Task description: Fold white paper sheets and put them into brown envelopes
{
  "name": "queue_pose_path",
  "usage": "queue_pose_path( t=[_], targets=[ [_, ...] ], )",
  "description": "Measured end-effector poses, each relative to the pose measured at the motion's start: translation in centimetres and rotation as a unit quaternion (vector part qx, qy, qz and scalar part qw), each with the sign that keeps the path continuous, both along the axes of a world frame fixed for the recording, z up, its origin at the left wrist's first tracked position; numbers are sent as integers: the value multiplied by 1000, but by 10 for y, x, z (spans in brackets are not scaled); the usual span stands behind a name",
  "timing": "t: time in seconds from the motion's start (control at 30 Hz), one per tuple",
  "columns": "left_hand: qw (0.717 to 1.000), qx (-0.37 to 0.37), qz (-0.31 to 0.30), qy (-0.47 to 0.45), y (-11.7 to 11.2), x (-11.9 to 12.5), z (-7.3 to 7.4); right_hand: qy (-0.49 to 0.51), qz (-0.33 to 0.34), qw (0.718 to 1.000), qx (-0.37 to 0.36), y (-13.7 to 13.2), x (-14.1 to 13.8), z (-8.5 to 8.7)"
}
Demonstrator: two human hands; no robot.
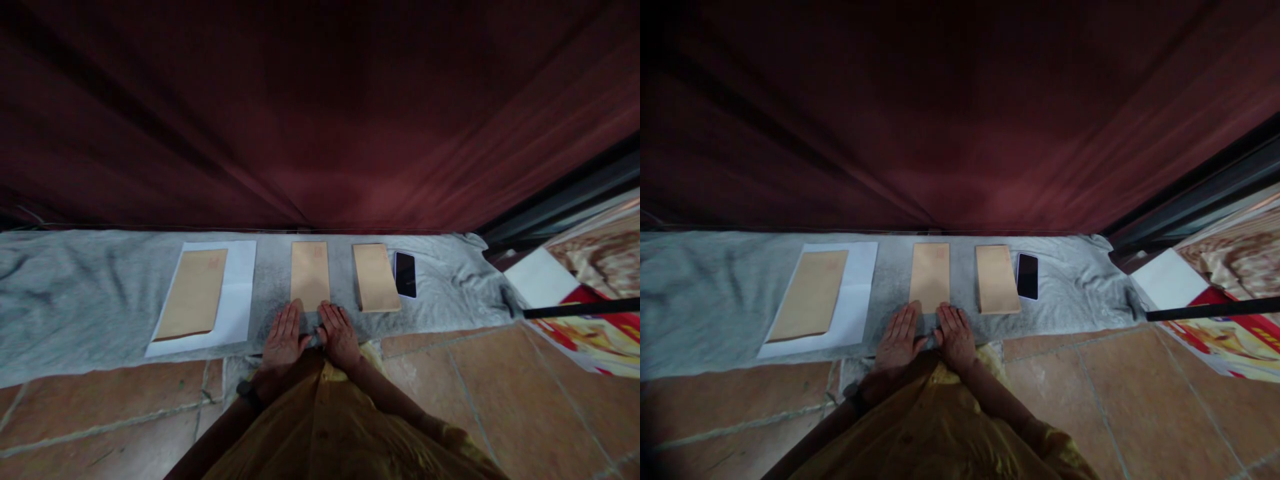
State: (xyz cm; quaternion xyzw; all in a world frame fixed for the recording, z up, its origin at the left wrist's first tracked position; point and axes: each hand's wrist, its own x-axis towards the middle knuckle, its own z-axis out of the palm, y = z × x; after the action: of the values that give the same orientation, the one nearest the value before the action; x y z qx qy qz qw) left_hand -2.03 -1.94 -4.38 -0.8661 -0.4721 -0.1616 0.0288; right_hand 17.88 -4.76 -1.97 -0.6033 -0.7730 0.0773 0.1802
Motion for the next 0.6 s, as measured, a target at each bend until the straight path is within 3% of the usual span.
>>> queue_pose_path(
  t=[0.17, 0.43, 0.6],
  targets=[
    [997, -39, -59, 17, 2, 14, 0, -2, 3, 1000, -3, -1, -1, 0],
    [992, -88, -78, 53, 6, 15, 7, 24, 27, 999, -14, 14, 3, 6],
    [991, -77, -86, 68, 2, 20, 8, 6, 69, 997, -20, 18, -2, 2]
  ],
)
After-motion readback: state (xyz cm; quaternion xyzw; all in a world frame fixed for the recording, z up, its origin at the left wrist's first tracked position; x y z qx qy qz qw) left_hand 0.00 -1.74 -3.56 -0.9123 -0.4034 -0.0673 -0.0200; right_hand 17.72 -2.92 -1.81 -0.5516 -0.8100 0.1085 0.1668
